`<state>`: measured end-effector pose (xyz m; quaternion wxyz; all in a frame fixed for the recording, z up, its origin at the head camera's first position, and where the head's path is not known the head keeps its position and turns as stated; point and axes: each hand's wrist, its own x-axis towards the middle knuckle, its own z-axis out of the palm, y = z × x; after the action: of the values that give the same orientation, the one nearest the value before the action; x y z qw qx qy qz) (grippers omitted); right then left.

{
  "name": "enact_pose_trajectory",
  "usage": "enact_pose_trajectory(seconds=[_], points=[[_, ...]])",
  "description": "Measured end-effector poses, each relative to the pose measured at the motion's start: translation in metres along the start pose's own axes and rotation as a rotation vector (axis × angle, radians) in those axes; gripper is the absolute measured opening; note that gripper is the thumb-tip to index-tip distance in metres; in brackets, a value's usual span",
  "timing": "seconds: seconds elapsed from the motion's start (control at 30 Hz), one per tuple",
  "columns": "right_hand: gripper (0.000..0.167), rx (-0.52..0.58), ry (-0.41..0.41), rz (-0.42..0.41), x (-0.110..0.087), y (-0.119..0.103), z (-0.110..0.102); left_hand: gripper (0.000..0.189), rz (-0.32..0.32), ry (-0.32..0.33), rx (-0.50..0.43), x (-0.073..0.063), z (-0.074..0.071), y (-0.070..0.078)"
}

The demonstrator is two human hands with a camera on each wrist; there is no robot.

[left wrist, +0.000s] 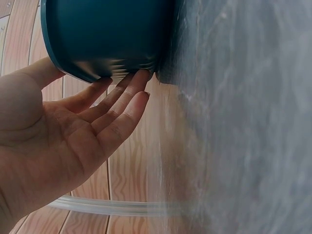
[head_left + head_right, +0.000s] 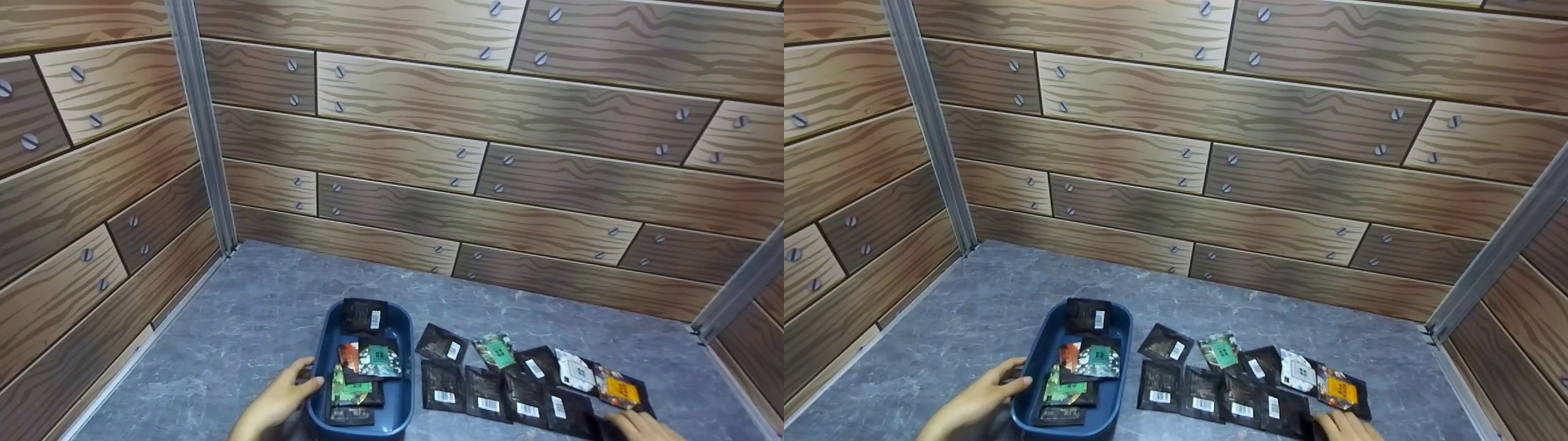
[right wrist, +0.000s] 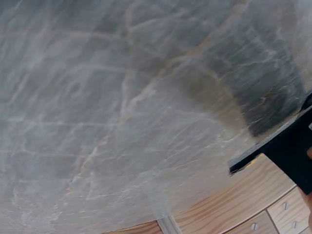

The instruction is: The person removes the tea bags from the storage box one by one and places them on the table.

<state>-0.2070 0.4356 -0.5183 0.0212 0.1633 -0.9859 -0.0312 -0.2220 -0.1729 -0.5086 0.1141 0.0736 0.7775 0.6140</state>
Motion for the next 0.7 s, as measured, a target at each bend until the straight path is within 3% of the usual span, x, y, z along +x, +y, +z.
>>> enact_pose_trajectory(seconds=[0.27,0.5,0.6,0.7], points=[[0.041,-0.036,0.243,-0.087,-0.009,-0.002,0.022,0.056,-0.006,0.0,0.014,-0.001,-0.001,0.001],[0.046,-0.065,0.571,-0.2,-0.015,0.005,0.042,0.056,-0.003,0.009,0.011,-0.002,-0.001,0.0],[0.041,-0.028,0.62,-0.238,-0.011,0.012,0.048,0.055,0.011,0.015,0.013,-0.001,0.0,0.0],[0.022,-0.009,0.646,-0.327,-0.006,0.021,0.053,0.053,0.027,0.012,0.005,0.0,0.001,0.0]])
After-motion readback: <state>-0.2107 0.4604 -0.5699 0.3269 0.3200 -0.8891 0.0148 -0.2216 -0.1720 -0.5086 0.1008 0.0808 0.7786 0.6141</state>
